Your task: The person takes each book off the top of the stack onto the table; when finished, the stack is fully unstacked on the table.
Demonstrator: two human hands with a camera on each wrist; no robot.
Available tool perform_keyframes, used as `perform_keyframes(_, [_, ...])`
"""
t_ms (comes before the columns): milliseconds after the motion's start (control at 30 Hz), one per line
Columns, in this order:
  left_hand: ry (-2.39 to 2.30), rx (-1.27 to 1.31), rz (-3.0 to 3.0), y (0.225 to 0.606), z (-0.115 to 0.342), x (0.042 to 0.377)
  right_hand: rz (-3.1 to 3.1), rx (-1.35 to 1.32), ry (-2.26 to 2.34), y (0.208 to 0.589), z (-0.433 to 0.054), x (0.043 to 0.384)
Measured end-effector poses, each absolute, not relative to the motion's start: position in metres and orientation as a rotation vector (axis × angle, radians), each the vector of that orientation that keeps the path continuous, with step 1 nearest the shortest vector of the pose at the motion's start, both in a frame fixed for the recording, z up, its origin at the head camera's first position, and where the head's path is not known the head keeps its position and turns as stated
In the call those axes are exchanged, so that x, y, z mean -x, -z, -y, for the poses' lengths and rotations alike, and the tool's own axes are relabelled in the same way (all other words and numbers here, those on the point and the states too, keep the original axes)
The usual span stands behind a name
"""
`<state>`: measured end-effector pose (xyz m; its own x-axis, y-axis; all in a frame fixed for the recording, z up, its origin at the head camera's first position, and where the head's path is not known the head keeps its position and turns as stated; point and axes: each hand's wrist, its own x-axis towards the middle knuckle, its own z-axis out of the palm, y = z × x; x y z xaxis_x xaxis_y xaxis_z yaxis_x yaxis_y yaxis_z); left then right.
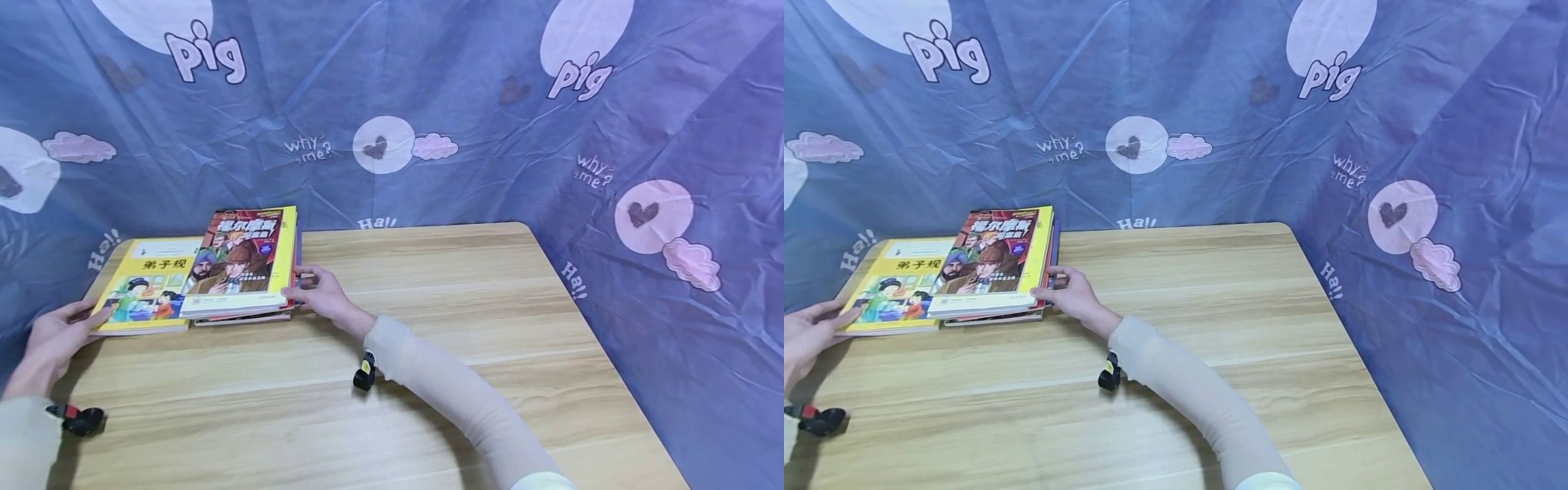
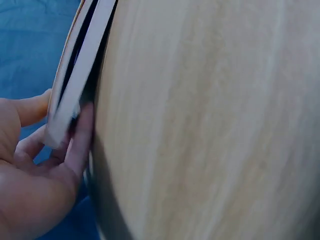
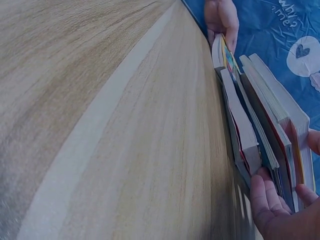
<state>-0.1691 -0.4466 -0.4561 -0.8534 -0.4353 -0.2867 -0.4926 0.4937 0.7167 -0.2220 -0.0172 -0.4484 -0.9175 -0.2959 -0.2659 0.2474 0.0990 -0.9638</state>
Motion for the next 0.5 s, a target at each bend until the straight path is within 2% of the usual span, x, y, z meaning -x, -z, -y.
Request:
perform_keyframes(233, [-0.947,0.64,-2.836,0.43,0.425,0.17,-2.001,0.067,1.872,0.448,0.015,0.224])
perform_keyframes(500, [-1.216,0.361,-2.807,0.408,0.393,0.182,-2.001,0.067,1.86,0.447,0.016,0.222])
